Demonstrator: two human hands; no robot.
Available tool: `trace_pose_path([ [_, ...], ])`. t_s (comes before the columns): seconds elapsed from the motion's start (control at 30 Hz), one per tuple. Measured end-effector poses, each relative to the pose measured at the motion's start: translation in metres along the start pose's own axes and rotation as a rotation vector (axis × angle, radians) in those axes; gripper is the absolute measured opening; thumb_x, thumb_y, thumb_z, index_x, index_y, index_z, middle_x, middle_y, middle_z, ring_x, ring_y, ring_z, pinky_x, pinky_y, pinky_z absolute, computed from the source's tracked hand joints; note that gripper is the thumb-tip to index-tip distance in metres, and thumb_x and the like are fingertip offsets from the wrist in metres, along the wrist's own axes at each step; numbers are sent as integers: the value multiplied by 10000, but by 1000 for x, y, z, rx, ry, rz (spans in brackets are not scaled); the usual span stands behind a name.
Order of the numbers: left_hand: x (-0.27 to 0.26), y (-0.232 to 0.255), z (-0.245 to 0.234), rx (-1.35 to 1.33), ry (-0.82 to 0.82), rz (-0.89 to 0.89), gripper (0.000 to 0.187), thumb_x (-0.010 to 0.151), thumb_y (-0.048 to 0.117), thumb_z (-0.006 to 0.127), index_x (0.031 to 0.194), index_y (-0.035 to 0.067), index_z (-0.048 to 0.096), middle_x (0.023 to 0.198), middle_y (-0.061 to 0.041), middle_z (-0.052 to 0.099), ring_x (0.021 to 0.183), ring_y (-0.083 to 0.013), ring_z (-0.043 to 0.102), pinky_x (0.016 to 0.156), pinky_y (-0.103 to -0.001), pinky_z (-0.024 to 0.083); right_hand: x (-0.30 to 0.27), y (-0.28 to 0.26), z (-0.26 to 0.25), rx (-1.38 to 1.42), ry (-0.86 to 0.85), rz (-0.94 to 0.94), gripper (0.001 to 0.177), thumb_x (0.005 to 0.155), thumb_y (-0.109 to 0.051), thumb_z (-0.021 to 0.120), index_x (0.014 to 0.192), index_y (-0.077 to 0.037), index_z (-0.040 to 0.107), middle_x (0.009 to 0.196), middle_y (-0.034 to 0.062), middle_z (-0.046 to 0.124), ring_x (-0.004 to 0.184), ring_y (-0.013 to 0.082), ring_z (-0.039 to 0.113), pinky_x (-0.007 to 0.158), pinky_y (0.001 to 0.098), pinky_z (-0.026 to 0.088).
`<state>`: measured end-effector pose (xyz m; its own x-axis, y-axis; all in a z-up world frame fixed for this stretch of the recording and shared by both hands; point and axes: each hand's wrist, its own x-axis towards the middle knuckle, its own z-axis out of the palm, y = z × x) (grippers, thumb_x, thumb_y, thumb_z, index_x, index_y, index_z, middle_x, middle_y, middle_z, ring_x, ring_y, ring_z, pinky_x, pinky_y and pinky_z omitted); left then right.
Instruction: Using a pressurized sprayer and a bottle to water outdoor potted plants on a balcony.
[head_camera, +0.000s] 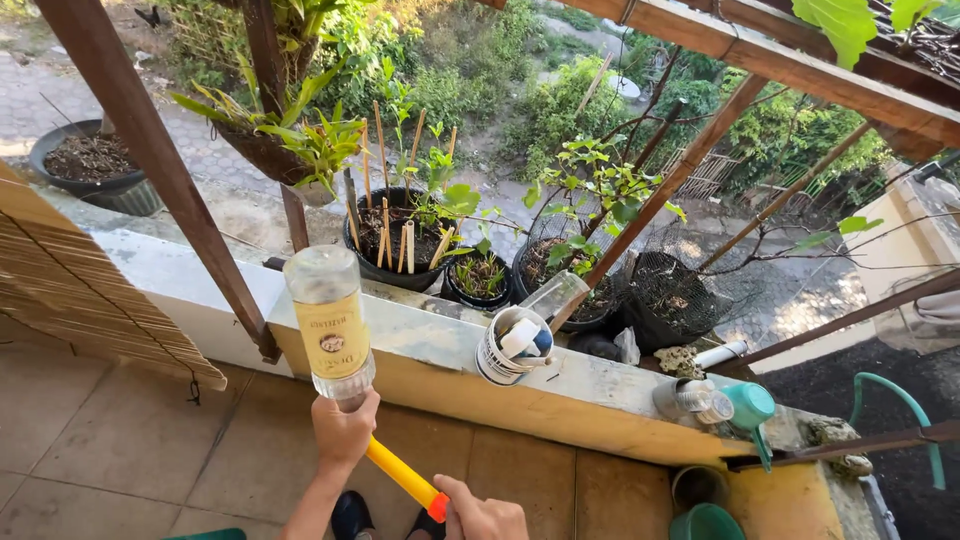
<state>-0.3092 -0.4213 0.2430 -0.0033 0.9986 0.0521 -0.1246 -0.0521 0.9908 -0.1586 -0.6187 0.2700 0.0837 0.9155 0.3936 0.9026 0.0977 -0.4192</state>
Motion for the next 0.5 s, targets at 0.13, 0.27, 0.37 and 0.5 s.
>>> trace_pose_path([
  [0.13,0,9,7,-14,-21,34,132,866,5,653,734,3,646,540,1,606,404,-89,528,399,-283,402,8,-3,-37,-144,-19,-211,376,703,-46,756,1067,-129,793,493,-1,660,347,150,533,305,312,411],
  [0.27,20,7,9,-107,-6,40,124,871,-2,635,753,12,604,560,15,597,416,-76,522,400,-279,407,21,-7,-89,-66,4,-250,314,680,-96,751,986,-164,754,544,-55,667,367,87,539,379,276,411],
  [0.37,36,-9,-2,-30,14,67,167,882,-13,641,718,0,616,553,-5,588,424,-87,517,409,-284,407,7,22,-96,-103,-38,-252,177,758,-97,761,926,-150,776,449,-59,624,314,93,521,363,283,425],
  [0.5,33,-29,-10,-73,61,35,202,878,-17,649,691,0,577,554,-11,575,422,-100,514,406,-289,405,3,24,-100,-123,148,-168,268,905,-332,586,992,-160,772,556,-62,673,508,86,682,665,332,575],
])
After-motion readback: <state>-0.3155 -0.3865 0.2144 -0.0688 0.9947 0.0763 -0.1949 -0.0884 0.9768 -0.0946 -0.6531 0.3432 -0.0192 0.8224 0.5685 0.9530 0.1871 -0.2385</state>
